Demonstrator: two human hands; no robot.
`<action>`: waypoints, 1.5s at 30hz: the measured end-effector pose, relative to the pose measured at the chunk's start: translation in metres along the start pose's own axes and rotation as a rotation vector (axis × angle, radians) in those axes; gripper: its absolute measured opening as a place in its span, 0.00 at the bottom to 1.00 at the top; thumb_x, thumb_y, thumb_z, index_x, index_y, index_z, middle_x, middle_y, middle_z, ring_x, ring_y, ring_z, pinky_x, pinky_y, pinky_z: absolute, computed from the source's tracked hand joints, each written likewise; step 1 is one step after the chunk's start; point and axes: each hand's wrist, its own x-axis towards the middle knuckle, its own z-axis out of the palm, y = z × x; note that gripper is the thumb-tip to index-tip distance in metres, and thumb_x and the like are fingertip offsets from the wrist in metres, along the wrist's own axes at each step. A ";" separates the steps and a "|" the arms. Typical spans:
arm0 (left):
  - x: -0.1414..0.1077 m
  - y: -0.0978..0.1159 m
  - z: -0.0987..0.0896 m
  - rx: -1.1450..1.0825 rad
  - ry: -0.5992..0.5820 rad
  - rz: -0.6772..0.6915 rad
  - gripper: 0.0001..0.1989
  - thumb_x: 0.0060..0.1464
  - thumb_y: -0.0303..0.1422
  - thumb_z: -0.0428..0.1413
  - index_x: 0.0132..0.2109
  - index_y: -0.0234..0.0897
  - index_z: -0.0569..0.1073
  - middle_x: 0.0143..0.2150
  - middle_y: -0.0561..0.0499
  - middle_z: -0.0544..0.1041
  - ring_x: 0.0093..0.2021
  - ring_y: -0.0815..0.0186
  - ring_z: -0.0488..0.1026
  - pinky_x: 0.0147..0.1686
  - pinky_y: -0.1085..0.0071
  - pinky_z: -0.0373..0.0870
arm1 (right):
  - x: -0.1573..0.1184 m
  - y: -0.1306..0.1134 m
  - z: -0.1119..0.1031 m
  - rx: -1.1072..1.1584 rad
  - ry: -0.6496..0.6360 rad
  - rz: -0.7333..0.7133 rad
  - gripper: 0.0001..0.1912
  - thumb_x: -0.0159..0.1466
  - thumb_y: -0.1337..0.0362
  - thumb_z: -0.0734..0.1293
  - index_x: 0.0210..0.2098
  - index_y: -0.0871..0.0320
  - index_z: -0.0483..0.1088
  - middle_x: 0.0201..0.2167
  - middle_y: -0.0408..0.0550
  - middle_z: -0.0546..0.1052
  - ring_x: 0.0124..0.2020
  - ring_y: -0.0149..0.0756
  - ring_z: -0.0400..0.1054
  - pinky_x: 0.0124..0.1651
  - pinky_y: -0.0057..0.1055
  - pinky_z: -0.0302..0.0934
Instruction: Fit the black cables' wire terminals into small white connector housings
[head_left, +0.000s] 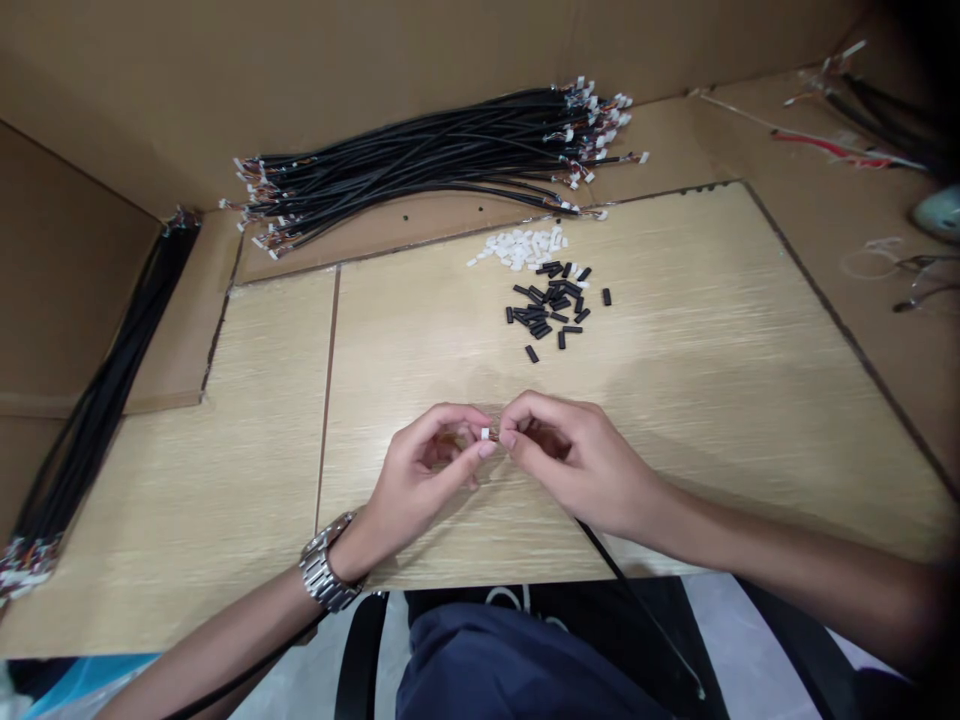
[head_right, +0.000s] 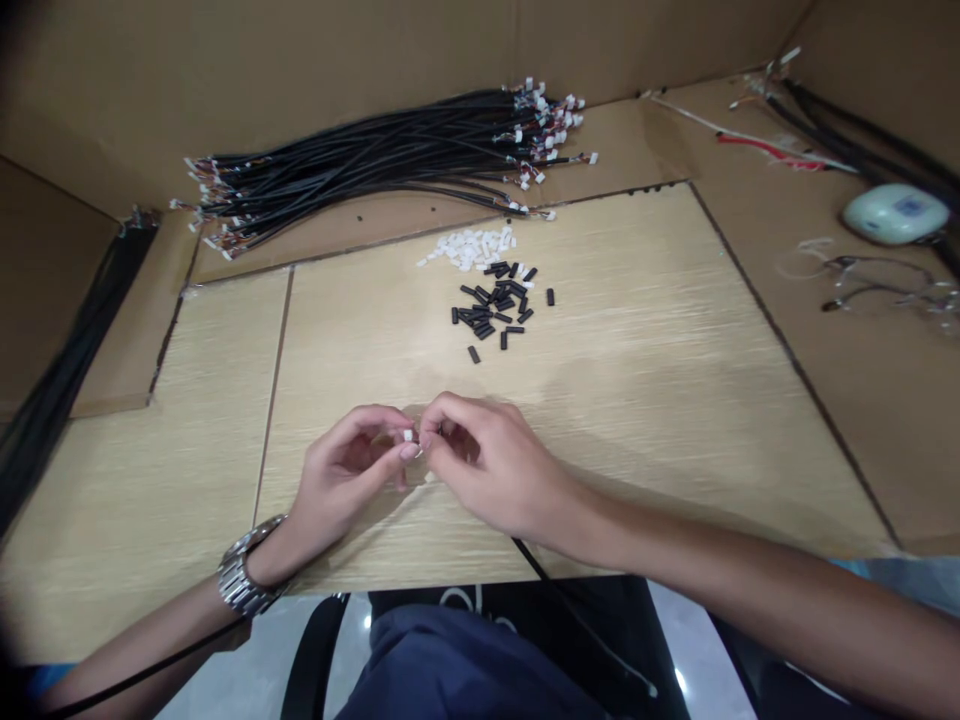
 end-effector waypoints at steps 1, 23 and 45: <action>0.000 0.000 0.000 0.004 -0.001 0.000 0.12 0.57 0.25 0.61 0.48 0.41 0.76 0.38 0.51 0.75 0.33 0.71 0.73 0.26 0.82 0.78 | 0.000 0.000 -0.001 -0.047 0.003 -0.019 0.06 0.66 0.69 0.64 0.32 0.55 0.68 0.23 0.37 0.68 0.22 0.26 0.59 0.26 0.26 0.53; 0.005 0.009 0.000 0.054 -0.055 0.023 0.03 0.59 0.25 0.60 0.40 0.36 0.76 0.35 0.54 0.74 0.25 0.78 0.73 0.25 0.85 0.76 | -0.002 0.004 -0.003 -0.229 0.039 -0.307 0.04 0.65 0.73 0.64 0.36 0.60 0.70 0.30 0.42 0.72 0.28 0.26 0.63 0.33 0.25 0.57; 0.003 0.013 -0.009 -0.043 -0.159 -0.183 0.05 0.61 0.30 0.58 0.36 0.33 0.74 0.27 0.53 0.76 0.23 0.74 0.73 0.26 0.80 0.73 | -0.004 0.005 0.002 -0.174 0.112 -0.370 0.04 0.64 0.73 0.65 0.35 0.60 0.70 0.30 0.41 0.74 0.27 0.24 0.64 0.31 0.23 0.59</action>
